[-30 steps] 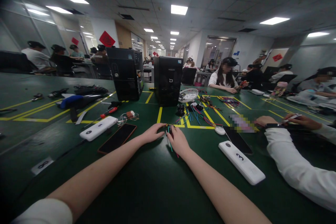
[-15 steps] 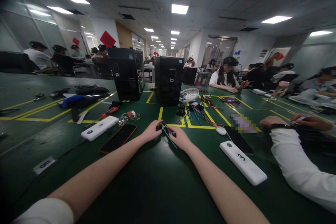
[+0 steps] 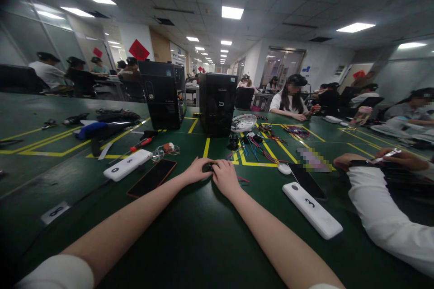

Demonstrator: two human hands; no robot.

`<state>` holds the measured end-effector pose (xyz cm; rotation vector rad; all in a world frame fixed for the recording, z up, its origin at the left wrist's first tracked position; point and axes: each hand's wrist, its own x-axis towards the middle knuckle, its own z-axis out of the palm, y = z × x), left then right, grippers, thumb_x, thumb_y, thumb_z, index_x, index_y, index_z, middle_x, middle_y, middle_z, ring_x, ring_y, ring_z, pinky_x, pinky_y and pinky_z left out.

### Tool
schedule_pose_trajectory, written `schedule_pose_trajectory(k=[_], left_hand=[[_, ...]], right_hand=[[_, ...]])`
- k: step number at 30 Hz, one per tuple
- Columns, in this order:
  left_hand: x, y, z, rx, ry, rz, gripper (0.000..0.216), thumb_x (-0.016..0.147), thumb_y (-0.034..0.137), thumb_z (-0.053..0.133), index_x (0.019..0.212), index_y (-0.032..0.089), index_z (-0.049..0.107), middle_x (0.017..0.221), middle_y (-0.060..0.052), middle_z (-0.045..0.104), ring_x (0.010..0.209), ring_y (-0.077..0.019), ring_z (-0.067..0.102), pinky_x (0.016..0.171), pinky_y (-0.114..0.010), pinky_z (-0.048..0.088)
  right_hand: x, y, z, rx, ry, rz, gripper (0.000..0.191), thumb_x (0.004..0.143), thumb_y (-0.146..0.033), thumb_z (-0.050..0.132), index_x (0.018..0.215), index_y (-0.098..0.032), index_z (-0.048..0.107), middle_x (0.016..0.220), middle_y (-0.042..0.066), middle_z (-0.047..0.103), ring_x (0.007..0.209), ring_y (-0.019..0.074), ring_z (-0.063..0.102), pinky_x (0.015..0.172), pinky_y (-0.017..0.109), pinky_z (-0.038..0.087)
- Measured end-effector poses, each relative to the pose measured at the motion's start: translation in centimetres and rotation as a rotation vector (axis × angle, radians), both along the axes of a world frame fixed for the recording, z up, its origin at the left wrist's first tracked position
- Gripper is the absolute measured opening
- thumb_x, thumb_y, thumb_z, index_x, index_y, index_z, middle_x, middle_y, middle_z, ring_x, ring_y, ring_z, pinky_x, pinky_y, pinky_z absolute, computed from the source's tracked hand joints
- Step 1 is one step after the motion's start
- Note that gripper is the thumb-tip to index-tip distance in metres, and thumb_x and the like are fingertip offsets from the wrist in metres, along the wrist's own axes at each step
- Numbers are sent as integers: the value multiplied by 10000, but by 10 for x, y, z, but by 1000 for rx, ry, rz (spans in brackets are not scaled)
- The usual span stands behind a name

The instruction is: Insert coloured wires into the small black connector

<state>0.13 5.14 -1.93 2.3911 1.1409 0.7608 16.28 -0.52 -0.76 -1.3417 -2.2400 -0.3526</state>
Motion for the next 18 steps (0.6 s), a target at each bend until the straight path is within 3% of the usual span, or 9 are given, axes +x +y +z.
schedule_pose_trajectory(k=[5,11,18], left_hand=[[1,4,-2,-1,-17,64,347,696,288,634,1022,189,568,1090,-73,607,1066,-248,533,1031,-509,262],[2,4,-3,-55,-13,36,341,741,333,608,1052,212,542,1092,-42,627,1057,-233,550,1056,-552,167],[4,3,0,-52,31,98,346,760,344,585,1079,218,544,1115,-51,622,1086,-243,536,1055,-556,151]], right_hand=[[-6,12,-5,2,52,-15,182,810,-181,485,935,-191,616,1049,95,559,1020,235,446,888,405,329],[-4,18,-9,8,37,-9,157,844,-174,452,908,-173,595,1018,86,567,971,218,473,859,375,351],[-6,22,-11,-66,31,-45,172,874,-169,399,942,-150,556,1040,91,545,849,169,527,756,296,409]])
